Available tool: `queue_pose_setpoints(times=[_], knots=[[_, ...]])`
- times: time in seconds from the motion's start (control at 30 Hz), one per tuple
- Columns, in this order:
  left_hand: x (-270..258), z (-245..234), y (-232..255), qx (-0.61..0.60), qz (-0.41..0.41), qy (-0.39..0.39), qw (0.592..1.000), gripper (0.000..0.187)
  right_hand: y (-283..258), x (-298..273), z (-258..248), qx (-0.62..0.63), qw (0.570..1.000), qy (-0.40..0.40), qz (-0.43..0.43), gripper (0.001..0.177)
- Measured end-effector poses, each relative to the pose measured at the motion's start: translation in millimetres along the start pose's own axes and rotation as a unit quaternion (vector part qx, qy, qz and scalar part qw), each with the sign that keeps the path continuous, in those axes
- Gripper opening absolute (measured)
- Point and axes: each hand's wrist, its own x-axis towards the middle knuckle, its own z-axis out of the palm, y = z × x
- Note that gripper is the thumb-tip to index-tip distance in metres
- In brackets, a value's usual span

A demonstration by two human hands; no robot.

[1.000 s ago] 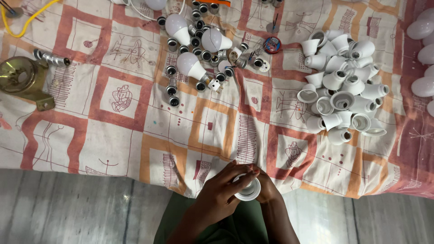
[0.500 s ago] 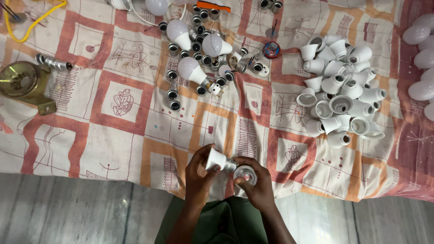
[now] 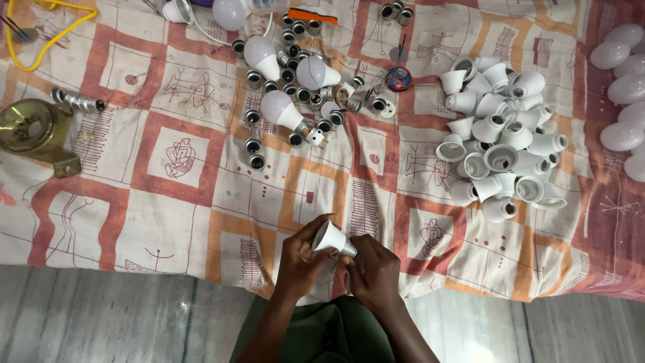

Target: The person assembles light bulbs by hand on a patterned cloth spread on the floor. They pick up white plastic bulb bases and metal sockets, screw them together, and place the assembled units into a growing pile. The person also gathers and stacks loose metal sockets separately.

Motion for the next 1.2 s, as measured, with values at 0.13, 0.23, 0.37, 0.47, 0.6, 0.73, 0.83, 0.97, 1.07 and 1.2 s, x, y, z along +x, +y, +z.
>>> queue_pose_setpoints(times=[0.13,0.23,0.37,0.47,0.6,0.73,0.83,0.97,1.07,1.2], knots=[[14.5,-3.4,12.7,0.030,0.013,-0.077,0.996,0.062,50.8,-7.8,14.1,0.281,0.944,-0.092,0.148,0.041],[23.6,-4.1,29.2,0.107,0.025,-0.117,0.987,0.063,92.3,0.4,23.9,0.630,0.691,-0.240,0.261,0.051],[35.5,-4.6,55.5,0.222,0.051,-0.111,0.967,0.069,86.3,13.9,23.5,0.556,0.740,-0.227,0.303,0.047],[39.2,-7.6,66.7,0.266,0.122,-0.046,0.955,0.064,55.2,35.5,12.8,0.335,0.896,-0.141,0.256,0.046],[33.8,-11.0,72.4,0.292,0.163,-0.031,0.942,0.062,29.8,53.3,6.2,0.297,0.934,-0.162,0.117,0.045],[31.5,-20.0,72.2,0.301,0.130,-0.060,0.943,0.063,47.0,56.5,24.7,0.371,0.904,-0.171,0.129,0.033],[33.9,-30.3,66.7,0.269,0.139,-0.088,0.949,0.062,56.3,56.8,35.2,0.413,0.875,-0.203,0.148,0.039],[35.4,-38.9,45.7,0.130,0.096,-0.047,0.986,0.064,41.7,66.9,44.7,0.358,0.904,-0.169,0.164,0.032],[41.9,-43.3,23.7,0.080,0.108,0.041,0.990,0.067,14.3,79.0,41.9,0.205,0.960,-0.111,0.156,0.032],[57.0,-69.8,20.0,0.009,0.165,0.225,0.960,0.066,-17.6,104.7,30.7,0.016,0.996,-0.024,0.083,0.034]])
